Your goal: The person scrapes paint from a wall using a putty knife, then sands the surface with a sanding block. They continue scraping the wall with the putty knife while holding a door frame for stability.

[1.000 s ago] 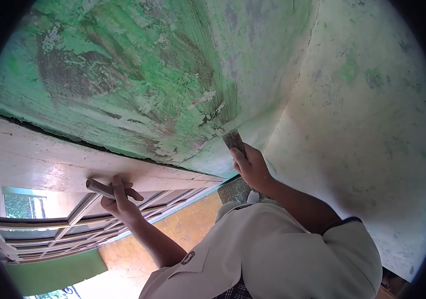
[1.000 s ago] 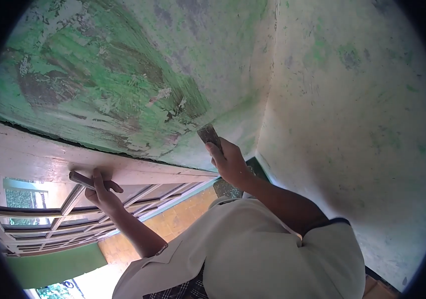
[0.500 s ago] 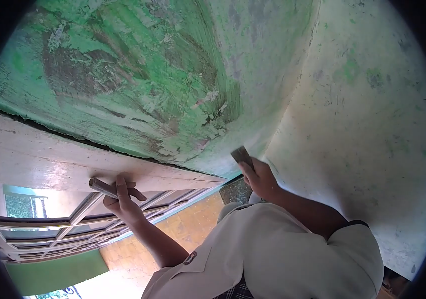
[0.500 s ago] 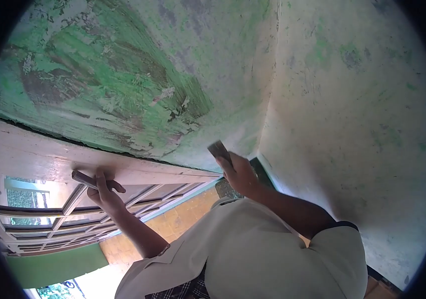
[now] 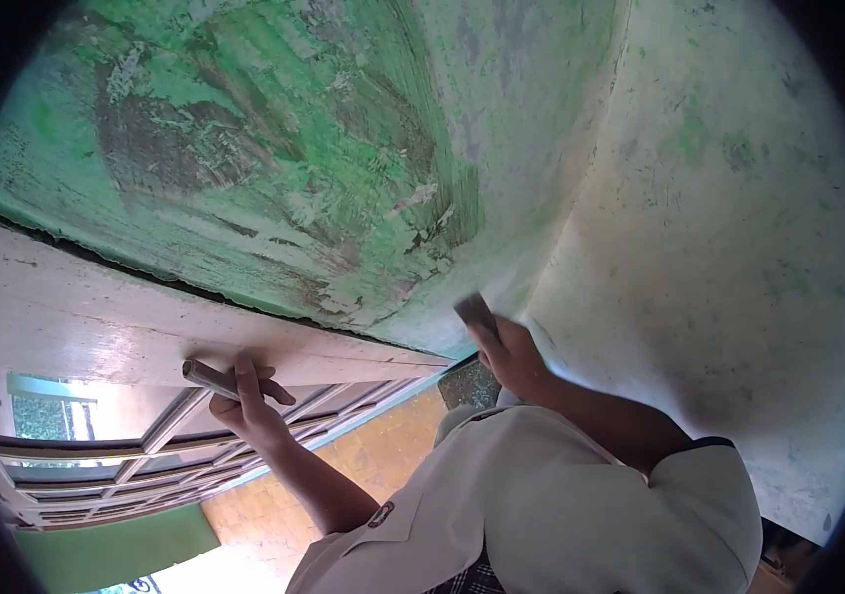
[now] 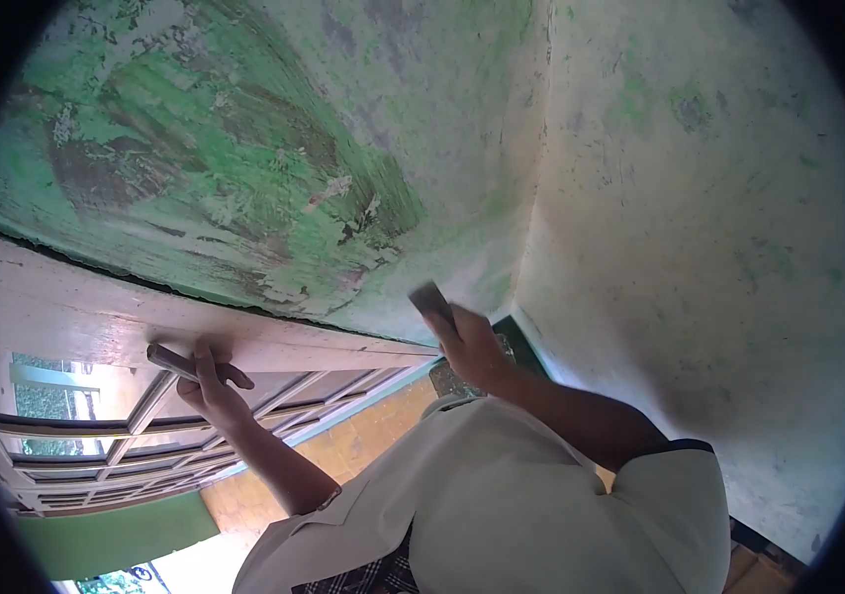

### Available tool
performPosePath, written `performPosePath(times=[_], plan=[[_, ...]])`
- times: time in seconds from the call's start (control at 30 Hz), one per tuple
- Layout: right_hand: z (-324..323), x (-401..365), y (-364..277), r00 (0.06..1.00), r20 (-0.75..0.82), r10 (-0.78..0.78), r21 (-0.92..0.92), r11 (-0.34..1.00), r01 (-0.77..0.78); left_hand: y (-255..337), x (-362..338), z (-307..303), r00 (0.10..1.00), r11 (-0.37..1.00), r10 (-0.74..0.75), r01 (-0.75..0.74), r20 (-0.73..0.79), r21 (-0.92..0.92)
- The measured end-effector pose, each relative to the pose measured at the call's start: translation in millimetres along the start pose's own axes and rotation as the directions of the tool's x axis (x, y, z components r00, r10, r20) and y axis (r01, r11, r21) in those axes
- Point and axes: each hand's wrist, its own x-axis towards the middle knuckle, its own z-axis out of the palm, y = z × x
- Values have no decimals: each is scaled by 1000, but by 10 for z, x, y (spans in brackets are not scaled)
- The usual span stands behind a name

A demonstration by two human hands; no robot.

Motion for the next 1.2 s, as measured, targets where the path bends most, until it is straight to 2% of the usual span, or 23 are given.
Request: performPosePath(times=[0.07, 0.1, 0.17, 0.2, 0.27, 0.33, 0.4, 0.47, 0.5, 0.6, 0.63, 0.67, 0.73, 0.77, 0.83, 0.87, 0.93, 0.97, 1.03, 1.17, 1.2], plan=[[95, 314, -622, 993, -48, -108, 139, 984, 114, 37, 1, 37, 1000, 1000, -6, 7, -11, 8], [119, 311, -871, 993, -45, -108, 138, 984, 113, 53, -9, 46, 1000, 1000, -10, 10, -27, 18], [172, 286, -1198, 986, 55, -159, 284, 949, 137, 61, -24, 9, 1000, 1000, -17, 17, -15, 15], [196, 241, -1121, 985, 49, -166, 290, 946, 145, 60, 4, 4, 1000, 1000, -21, 21, 8, 4], [200, 51, -735, 997, 46, -61, 130, 990, 55, 49, 21, -18, 999, 1000, -9, 9, 31, -4], [90, -122, -243, 1000, 24, -14, 113, 994, 11, 47, 11, -21, 999, 999, -31, 30, 22, 24], [38, -98, -182, 999, 7, 41, 104, 994, -41, 65, 14, -12, 999, 999, -34, 33, 20, 23], [22, 116, -420, 993, -84, 79, 35, 996, -77, 85, 12, -3, 999, 1000, -22, 22, 31, 10], [66, 241, -607, 995, -88, -37, 169, 984, 51, 72, 11, -14, 999, 1000, -25, 24, 37, 12], [177, 249, -771, 995, -18, -99, 261, 960, 100, 37, 9, -40, 999, 1000, -24, 23, 42, 19], [162, 205, -748, 995, -19, -96, 186, 978, 98, 50, -2, -28, 999, 1000, -21, 21, 31, 11], [152, 125, -660, 995, -26, -98, 189, 977, 101, 60, 12, -9, 1000, 1000, -14, 14, 24, -1], [127, -58, -347, 998, -57, 38, 138, 990, -30, 52, 22, -26, 999, 1000, -28, 28, 36, 0], [91, -130, -189, 997, -64, 34, 134, 991, -25, 41, 16, -38, 998, 999, -51, 50, 40, 8], [38, -226, 40, 983, -73, 169, 83, 983, -163, 19, 13, -36, 998, 999, -38, 39, 46, -1], [55, -121, -121, 982, -80, 171, 83, 983, -164, 12, 13, -43, 998, 1000, -29, 29, 52, -1], [101, 200, -553, 990, -141, 10, 86, 996, 2, 7, 11, -55, 997, 999, -37, 36, 64, 9], [159, 241, -752, 989, -146, 8, 79, 997, 3, 19, 11, -52, 997, 999, -42, 41, 70, 15], [267, 294, -1055, 985, -67, -159, 245, 954, 170, 37, 9, -49, 997, 999, -46, 45, 67, 17], [284, 20, -718, 992, -80, -97, 148, 983, 108, 2, 29, -99, 992, 999, -38, 39, 120, -7], [246, -98, -466, 997, -82, 4, 107, 994, 5, -11, 23, -106, 988, 999, -45, 45, 146, -2]])
